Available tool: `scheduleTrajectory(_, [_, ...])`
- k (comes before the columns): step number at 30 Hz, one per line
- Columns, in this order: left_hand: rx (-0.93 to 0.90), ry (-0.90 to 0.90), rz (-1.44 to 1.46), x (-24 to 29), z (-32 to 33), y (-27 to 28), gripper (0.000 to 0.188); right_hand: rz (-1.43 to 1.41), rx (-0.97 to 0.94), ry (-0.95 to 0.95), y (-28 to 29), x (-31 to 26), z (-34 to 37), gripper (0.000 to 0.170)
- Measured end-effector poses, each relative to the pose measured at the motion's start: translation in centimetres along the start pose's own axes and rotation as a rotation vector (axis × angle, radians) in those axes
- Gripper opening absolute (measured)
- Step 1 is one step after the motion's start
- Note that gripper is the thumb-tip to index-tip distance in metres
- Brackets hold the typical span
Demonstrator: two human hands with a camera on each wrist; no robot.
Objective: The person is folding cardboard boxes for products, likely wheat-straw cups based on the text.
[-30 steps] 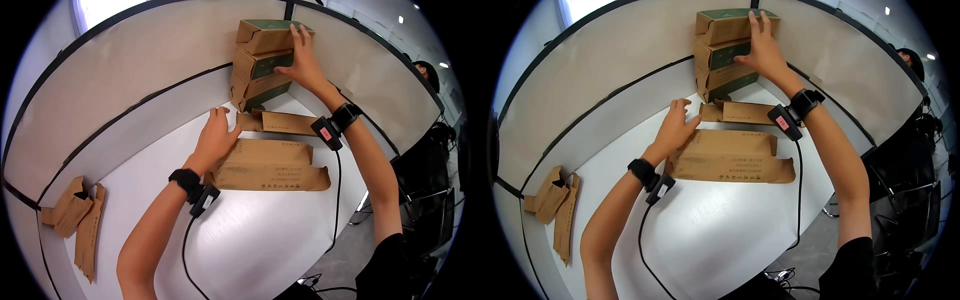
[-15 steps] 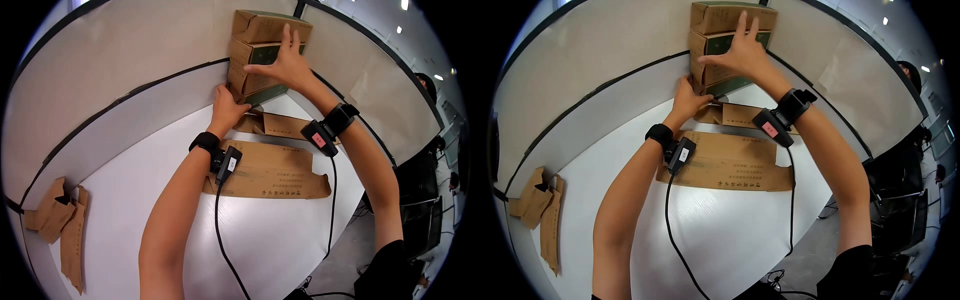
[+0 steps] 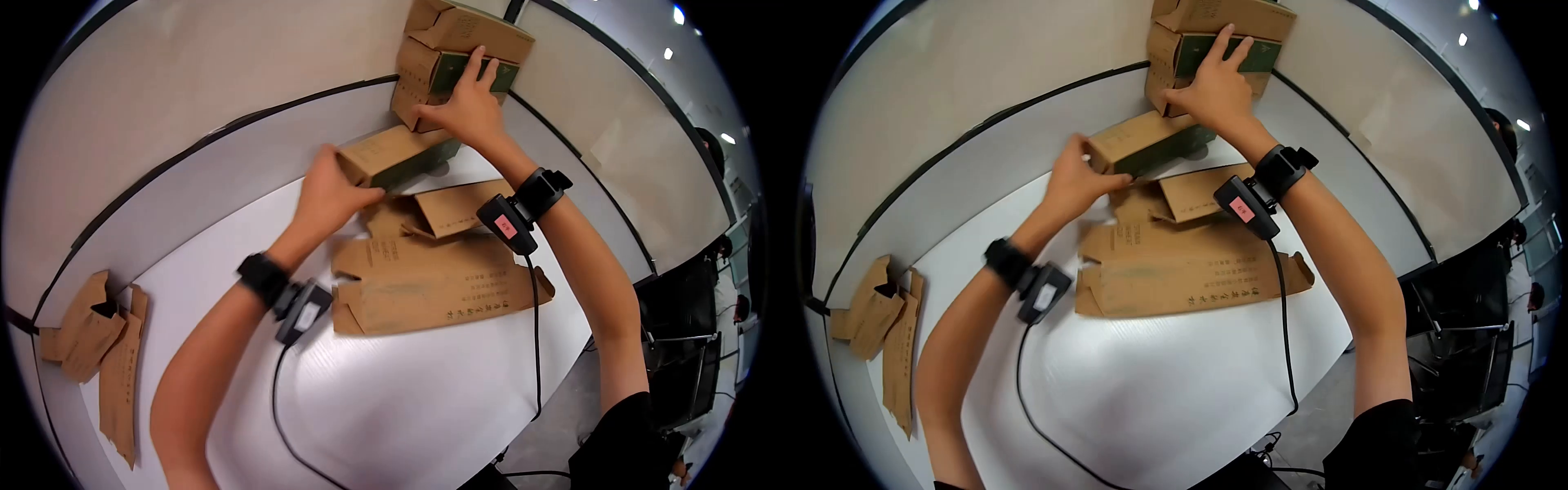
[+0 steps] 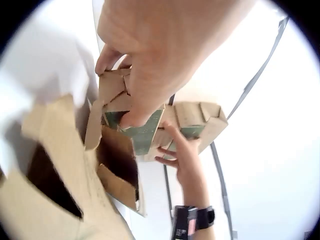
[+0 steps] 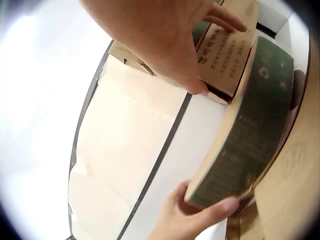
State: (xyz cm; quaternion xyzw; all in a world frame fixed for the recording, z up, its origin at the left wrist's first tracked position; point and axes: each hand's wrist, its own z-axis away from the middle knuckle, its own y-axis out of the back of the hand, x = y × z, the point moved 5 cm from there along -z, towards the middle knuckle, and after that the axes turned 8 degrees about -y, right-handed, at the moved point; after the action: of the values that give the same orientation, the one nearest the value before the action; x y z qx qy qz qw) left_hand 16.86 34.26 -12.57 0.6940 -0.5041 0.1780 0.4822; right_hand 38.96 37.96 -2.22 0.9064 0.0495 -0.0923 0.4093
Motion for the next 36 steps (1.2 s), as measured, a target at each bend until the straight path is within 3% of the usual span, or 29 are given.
scheduleTrajectory(4, [-0.056, 0.257, 0.161, 1.7, 5.6, 7.9, 0.072, -0.011, -0.018, -0.024, -0.1, 0.1, 0.5, 0.136])
scheduleTrajectory(6, [-0.108, 0.342, 0.145, 2.1, 8.0, 11.1, 0.056, 0.008, -0.086, -0.057, 0.0, -0.2, 0.8, 0.134])
scheduleTrajectory(10, [0.039, 0.454, 0.398, 3.9, 12.3, 14.0, 0.051, -0.049, 0.009, -0.019, -1.4, 1.2, 1.2, 0.135])
scheduleTrajectory(12, [0.097, 0.495, 0.480, 4.5, 14.2, 14.4, 0.048, -0.053, -0.057, -0.065, -1.8, 1.6, 1.6, 0.135])
scheduleTrajectory(17, [0.085, 0.488, 0.616, 4.7, 17.6, 14.5, 0.047, -0.077, 0.041, 0.062, -4.6, 4.0, 1.1, 0.137])
scheduleTrajectory(18, [0.117, 0.504, 0.646, 4.4, 18.2, 14.3, 0.047, -0.124, -0.051, -0.013, -3.3, 3.5, 1.4, 0.139])
scheduleTrajectory(20, [0.097, 0.498, 0.679, 4.1, 19.0, 14.1, 0.049, -0.148, -0.052, -0.090, -2.0, 3.2, 1.7, 0.142])
scheduleTrajectory(24, [0.123, 0.531, 0.742, 3.5, 21.0, 13.2, 0.055, -0.202, 0.146, -0.122, 1.2, 3.2, 0.6, 0.143])
scheduleTrajectory(26, [0.135, 0.503, 0.733, 3.5, 21.6, 13.1, 0.056, -0.226, 0.107, -0.139, 2.6, 3.0, 0.0, 0.141])
scheduleTrajectory(30, [0.101, 0.423, 0.728, 2.9, 21.9, 13.1, 0.059, -0.167, 0.200, -0.037, 4.8, 2.2, -1.3, 0.125])
scheduleTrajectory(31, [0.088, 0.415, 0.731, 2.4, 22.1, 13.4, 0.060, -0.206, 0.168, -0.029, 4.9, 1.5, -0.9, 0.113])
scheduleTrajectory(34, [0.070, 0.404, 0.730, 2.1, 22.2, 13.6, 0.061, -0.200, 0.064, 0.025, 2.0, 1.8, -0.9, 0.106])
scheduleTrajectory(36, [0.082, 0.420, 0.721, 2.6, 22.1, 13.2, 0.062, -0.180, 0.099, 0.020, 1.8, 1.7, 0.1, 0.100])
